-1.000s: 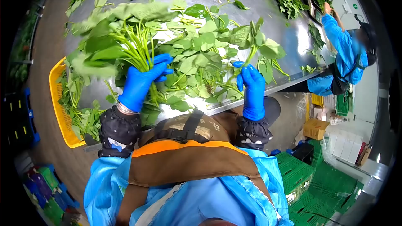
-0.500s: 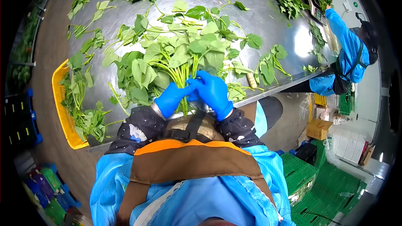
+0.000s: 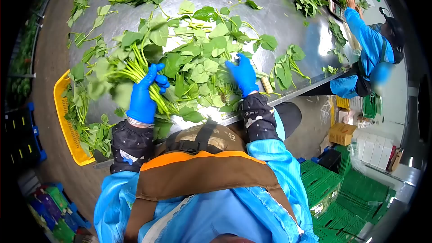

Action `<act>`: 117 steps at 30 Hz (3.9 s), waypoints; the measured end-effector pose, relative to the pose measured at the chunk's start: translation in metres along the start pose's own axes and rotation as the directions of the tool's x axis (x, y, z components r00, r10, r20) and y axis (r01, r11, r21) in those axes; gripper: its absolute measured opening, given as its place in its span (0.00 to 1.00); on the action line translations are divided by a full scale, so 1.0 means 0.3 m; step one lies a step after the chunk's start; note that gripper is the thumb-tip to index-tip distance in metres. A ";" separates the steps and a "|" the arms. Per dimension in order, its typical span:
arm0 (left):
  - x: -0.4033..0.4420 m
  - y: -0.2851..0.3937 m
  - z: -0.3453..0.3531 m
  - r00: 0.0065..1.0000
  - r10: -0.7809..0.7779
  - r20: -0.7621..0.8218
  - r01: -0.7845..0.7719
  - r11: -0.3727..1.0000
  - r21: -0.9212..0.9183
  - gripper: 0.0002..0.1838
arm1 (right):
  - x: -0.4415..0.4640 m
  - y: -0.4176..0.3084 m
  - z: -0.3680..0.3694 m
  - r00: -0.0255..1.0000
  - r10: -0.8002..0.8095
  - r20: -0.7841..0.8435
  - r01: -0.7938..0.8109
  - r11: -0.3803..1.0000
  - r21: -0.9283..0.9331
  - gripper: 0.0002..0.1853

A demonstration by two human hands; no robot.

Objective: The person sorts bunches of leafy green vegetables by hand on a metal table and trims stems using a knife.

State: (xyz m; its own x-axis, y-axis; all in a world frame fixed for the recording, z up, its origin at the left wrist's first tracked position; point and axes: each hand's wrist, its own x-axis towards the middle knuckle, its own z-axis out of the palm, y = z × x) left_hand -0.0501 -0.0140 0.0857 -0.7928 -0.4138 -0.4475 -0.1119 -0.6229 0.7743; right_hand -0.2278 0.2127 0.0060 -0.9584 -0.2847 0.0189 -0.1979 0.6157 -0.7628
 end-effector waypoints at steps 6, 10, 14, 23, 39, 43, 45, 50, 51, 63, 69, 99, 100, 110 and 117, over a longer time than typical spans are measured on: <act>0.035 -0.044 -0.014 0.999 0.039 0.004 -0.039 0.998 -0.039 0.16 | -0.086 -0.276 -0.138 0.906 -0.267 0.328 0.162 0.936 0.314 0.34; 0.027 -0.037 -0.010 0.999 -0.018 0.027 0.021 0.990 -0.136 0.17 | -0.097 -0.305 -0.202 0.745 -0.330 0.579 -0.043 0.843 0.536 0.22; 0.032 -0.078 -0.043 0.992 0.088 -0.092 -0.097 0.990 -0.098 0.16 | -0.070 -0.151 -0.121 0.984 -0.063 0.169 -0.025 0.881 0.472 0.12; 0.030 -0.051 -0.103 0.996 0.077 -0.045 -0.086 0.968 -0.236 0.15 | -0.282 -0.242 0.021 0.718 -0.150 0.679 0.439 0.855 -0.275 0.17; -0.027 -0.078 0.096 0.995 0.079 0.055 -0.078 0.997 -0.015 0.19 | -0.220 -0.302 -0.148 0.967 0.049 0.251 -0.225 0.633 0.741 0.13; -0.056 -0.079 0.222 0.989 0.049 0.138 -0.058 0.997 0.060 0.20 | -0.254 -0.297 -0.107 0.923 0.091 0.373 -0.318 0.725 0.611 0.11; -0.027 -0.131 0.243 0.972 0.063 0.225 -0.048 0.996 -0.070 0.19 | -0.266 -0.298 -0.082 0.932 0.006 0.364 -0.259 0.712 0.653 0.08; -0.028 -0.128 0.242 0.962 -0.151 0.229 0.191 0.968 -0.162 0.14 | -0.297 -0.309 -0.034 0.957 0.015 0.289 -0.223 0.672 0.706 0.09; -0.028 -0.150 0.238 0.950 -0.131 0.282 0.189 0.964 -0.189 0.13 | -0.304 -0.314 -0.048 0.956 0.076 0.285 -0.251 0.715 0.652 0.09; 0.086 -0.066 0.033 0.966 0.190 0.176 -0.131 0.946 -0.298 0.19 | -0.179 -0.231 -0.184 0.988 0.117 -0.103 -0.001 0.667 0.745 0.13; -0.022 0.078 0.115 0.974 0.134 0.183 -0.107 0.982 -0.153 0.21 | -0.262 -0.389 -0.254 0.965 -0.064 -0.254 0.230 0.672 0.704 0.09; -0.149 -0.312 0.342 0.956 0.093 0.279 -0.124 0.988 0.095 0.15 | -0.401 -0.300 -0.267 0.951 -0.237 0.199 0.227 0.971 0.075 0.36; -0.154 -0.308 0.348 0.958 0.036 0.283 -0.061 0.995 0.082 0.15 | -0.423 -0.294 -0.263 0.957 -0.194 0.215 0.151 0.968 0.200 0.37; -0.086 -0.342 0.555 0.953 -0.029 0.303 0.003 0.996 0.086 0.24 | -0.292 -0.127 -0.366 0.894 -0.102 0.436 0.067 0.993 0.095 0.24; -0.044 -0.270 0.683 0.767 -0.465 0.442 0.040 0.722 0.691 0.24 | -0.119 0.013 -0.503 0.872 -0.146 0.467 -0.110 0.872 0.477 0.21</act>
State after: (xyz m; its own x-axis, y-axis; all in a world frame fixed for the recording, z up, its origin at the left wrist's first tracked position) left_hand -0.1533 0.1778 0.1206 -0.8206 0.2661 -0.5057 -0.5265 -0.0078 0.8502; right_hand -0.2254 0.3361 0.0998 -0.7111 -0.6812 -0.1743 0.0308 0.2175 -0.9756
